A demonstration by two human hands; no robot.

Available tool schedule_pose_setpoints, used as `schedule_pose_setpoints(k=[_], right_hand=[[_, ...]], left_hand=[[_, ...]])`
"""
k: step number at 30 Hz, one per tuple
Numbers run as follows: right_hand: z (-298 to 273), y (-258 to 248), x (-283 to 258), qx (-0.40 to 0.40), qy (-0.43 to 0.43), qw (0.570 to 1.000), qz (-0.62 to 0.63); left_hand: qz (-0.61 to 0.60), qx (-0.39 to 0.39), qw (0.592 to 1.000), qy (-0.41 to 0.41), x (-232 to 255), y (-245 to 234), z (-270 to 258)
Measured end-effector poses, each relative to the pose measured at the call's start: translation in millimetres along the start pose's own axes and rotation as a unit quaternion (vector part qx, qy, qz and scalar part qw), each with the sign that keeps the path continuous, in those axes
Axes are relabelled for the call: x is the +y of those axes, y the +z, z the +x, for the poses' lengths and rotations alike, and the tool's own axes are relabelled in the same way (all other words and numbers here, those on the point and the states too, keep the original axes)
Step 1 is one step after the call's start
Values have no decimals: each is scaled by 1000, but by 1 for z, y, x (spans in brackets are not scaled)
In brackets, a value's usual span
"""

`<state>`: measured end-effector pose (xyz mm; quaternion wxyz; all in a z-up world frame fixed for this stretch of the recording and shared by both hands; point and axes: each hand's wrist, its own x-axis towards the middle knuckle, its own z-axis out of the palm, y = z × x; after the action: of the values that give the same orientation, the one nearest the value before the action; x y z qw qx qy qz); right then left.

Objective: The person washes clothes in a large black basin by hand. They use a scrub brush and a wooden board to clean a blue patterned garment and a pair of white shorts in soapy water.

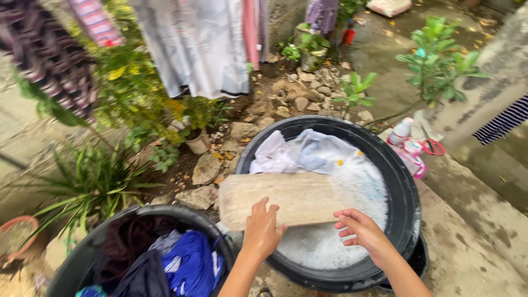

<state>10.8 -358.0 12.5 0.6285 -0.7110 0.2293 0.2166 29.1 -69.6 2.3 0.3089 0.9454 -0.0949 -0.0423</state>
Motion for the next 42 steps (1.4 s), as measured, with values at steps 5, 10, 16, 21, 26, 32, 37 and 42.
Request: schedule_pose_setpoints(k=[5, 10, 16, 21, 26, 32, 37, 42], right_hand=[[77, -91, 60, 73, 14, 996, -41], [179, -153, 106, 158, -113, 916, -351], [233, -153, 75, 126, -121, 879, -443], [230, -125, 51, 154, 4, 894, -421], [232, -115, 93, 235, -28, 921, -309], [223, -93, 164, 208, 101, 936, -267], [218, -77, 220, 222, 130, 931, -259], [207, -95, 233, -3, -58, 930, -362]], left_hand=[[207, -129, 964, 102, 36, 71, 34], [259, -216, 939, 71, 36, 112, 79], [352, -31, 924, 144, 3, 131, 115], [168, 87, 962, -197, 8, 124, 95], [13, 426, 868, -253, 14, 211, 68], [-65, 366, 902, -218, -1, 288, 95], [-67, 180, 951, -242, 1, 292, 89], [-42, -102, 973, -202, -5, 232, 109]])
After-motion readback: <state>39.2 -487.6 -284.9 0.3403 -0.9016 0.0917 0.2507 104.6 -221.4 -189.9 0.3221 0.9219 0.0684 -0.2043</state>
